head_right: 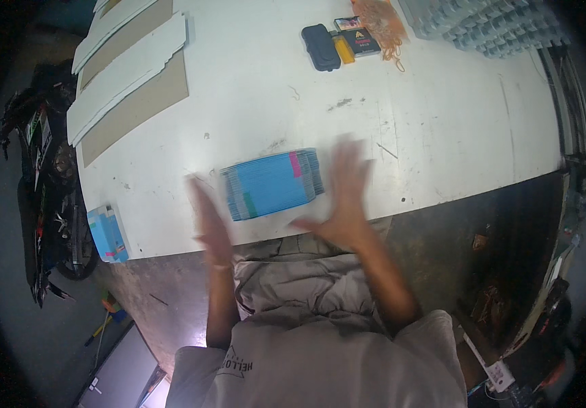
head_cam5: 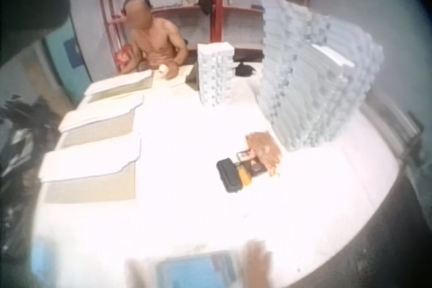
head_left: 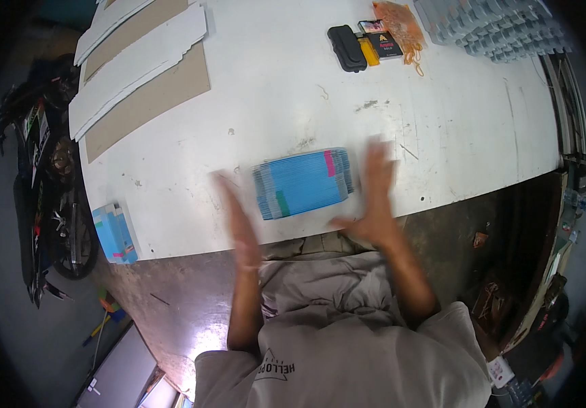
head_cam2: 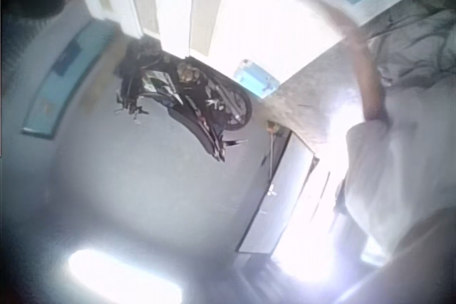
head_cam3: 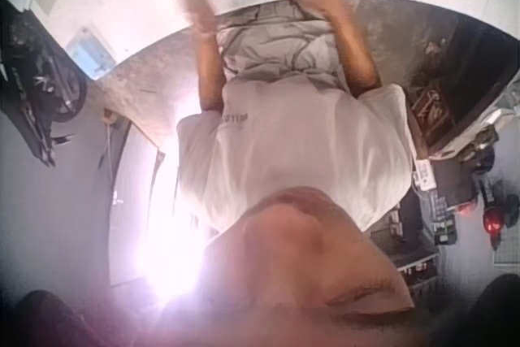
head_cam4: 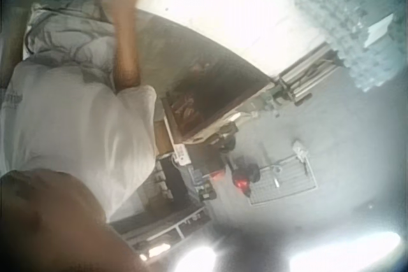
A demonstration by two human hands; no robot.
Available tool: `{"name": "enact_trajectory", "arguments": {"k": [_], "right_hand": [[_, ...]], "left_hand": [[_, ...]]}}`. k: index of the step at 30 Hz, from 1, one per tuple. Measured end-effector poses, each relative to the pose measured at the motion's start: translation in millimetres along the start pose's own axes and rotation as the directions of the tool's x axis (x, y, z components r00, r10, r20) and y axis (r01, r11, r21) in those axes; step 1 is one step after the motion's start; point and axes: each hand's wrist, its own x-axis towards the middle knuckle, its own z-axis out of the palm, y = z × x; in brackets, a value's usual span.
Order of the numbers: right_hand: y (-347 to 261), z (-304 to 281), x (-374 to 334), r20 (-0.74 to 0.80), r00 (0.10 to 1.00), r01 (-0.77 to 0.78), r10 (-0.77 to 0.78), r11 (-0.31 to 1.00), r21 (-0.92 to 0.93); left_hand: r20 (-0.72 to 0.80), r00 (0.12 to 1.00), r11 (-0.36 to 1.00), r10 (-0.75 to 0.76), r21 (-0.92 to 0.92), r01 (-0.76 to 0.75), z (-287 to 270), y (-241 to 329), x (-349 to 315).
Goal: The person repeatedly inserts white paper inserts into blue plastic sleeves, aligns and stacks them, then bundles the stack with a rubber band. The person also moves a large white sheet aside to access materials.
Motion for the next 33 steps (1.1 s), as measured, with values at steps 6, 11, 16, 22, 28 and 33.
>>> {"name": "enact_trajectory", "arguments": {"k": [6, 11, 16, 22, 28, 33], "right_hand": [[-20, -2, 7, 0.032, 0.999, 0.033, -0.036, 0.995, 0.094], [-30, -35, 20, -0.009, 0.993, 0.115, -0.115, 0.988, 0.104], [-73, -42, 69, 0.230, 0.929, 0.330, -0.290, 0.930, -0.160], [-68, -28, 89, 0.224, 0.925, 0.319, -0.307, 0.948, -0.017], [-96, -39, 53, -0.089, 0.953, 0.296, -0.289, 0.828, 0.476], [-95, -23, 37, -0.179, 0.974, 0.226, -0.140, 0.670, 0.707]], "left_hand": [[0.141, 0.988, 0.994, 0.057, 0.081, -0.069, 27, -4, 11], [0.006, 1.000, 1.000, -0.020, 0.000, 0.020, 21, 11, 5], [-0.048, 0.997, 0.998, -0.054, 0.009, 0.054, 10, 15, 11], [-0.173, 0.981, 0.996, -0.087, -0.018, 0.085, 4, 15, 2], [-0.003, 0.971, 0.843, -0.238, -0.498, 0.205, 63, 70, 16], [-0.172, 0.977, 0.949, -0.127, -0.308, 0.069, 76, 62, 29]]}}
